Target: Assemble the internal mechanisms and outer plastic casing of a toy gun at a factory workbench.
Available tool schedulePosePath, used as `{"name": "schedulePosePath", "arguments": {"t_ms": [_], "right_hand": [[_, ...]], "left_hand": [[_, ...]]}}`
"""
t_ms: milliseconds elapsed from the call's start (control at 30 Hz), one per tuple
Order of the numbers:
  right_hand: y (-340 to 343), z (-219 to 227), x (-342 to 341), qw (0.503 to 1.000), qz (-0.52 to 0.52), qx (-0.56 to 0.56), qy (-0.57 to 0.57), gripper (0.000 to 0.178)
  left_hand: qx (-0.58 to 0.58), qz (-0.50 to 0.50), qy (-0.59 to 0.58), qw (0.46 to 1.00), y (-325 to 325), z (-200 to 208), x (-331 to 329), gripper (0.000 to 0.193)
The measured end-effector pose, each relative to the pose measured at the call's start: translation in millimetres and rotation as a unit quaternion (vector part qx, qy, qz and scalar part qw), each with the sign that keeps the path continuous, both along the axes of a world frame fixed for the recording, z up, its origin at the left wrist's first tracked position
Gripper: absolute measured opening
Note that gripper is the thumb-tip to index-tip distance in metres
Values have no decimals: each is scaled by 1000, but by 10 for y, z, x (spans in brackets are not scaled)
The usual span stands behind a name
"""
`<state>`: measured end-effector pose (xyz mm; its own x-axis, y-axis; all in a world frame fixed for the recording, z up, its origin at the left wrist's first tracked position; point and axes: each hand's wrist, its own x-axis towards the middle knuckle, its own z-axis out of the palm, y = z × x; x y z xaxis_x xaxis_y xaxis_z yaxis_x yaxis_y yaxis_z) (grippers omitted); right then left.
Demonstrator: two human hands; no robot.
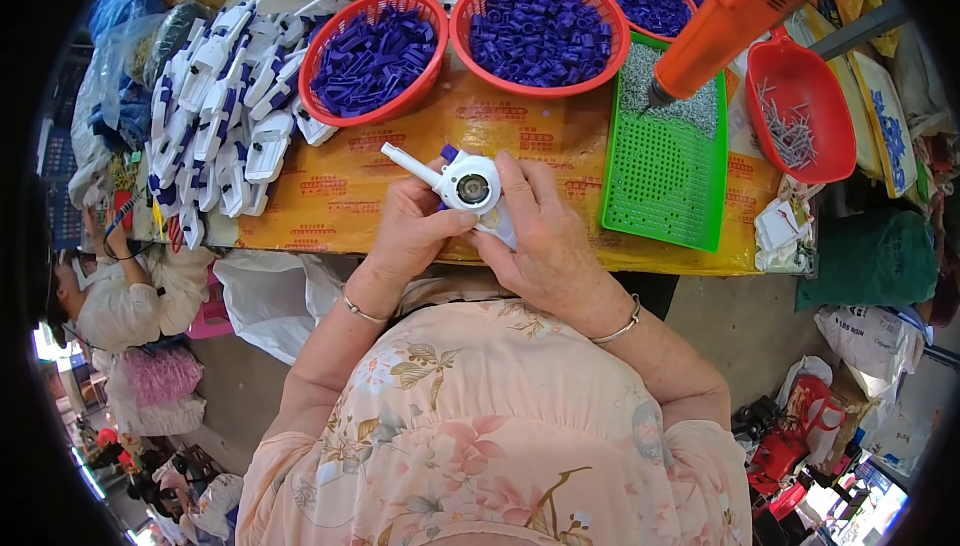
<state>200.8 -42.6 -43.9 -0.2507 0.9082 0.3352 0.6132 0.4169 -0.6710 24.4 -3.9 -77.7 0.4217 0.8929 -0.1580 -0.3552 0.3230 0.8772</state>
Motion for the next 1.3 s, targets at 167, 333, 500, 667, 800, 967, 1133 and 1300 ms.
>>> {"name": "schedulePosePath", "arguments": {"t_ms": [167,333,500,667,800,967,1133,1300], "right_hand": [[30,-54,-8,999,-16,34,17,67],[56,-123,5,997,-9,69,31,68],[72,-178,7,993,-5,109,48,73],[93,-215,-7,987,5,149,53,75],[98,-233,5,984,6,172,46,75],[63,-219,9,985,7,170,31,74],[64,-153,5,988,4,155,14,72],[113,-40,114,975,-27,14,220,60]], "left_hand": [[39,-18,-5,999,-6,57,10,56],[62,-3,-31,998,-43,55,38,54],[54,0,-53,997,-41,120,85,45],[58,12,-49,997,-29,107,116,43],[50,4,-40,998,-13,128,109,47],[49,10,-43,998,-42,128,102,47],[50,20,-30,998,-57,125,100,45],[-53,69,-130,988,30,139,50,38]]}}
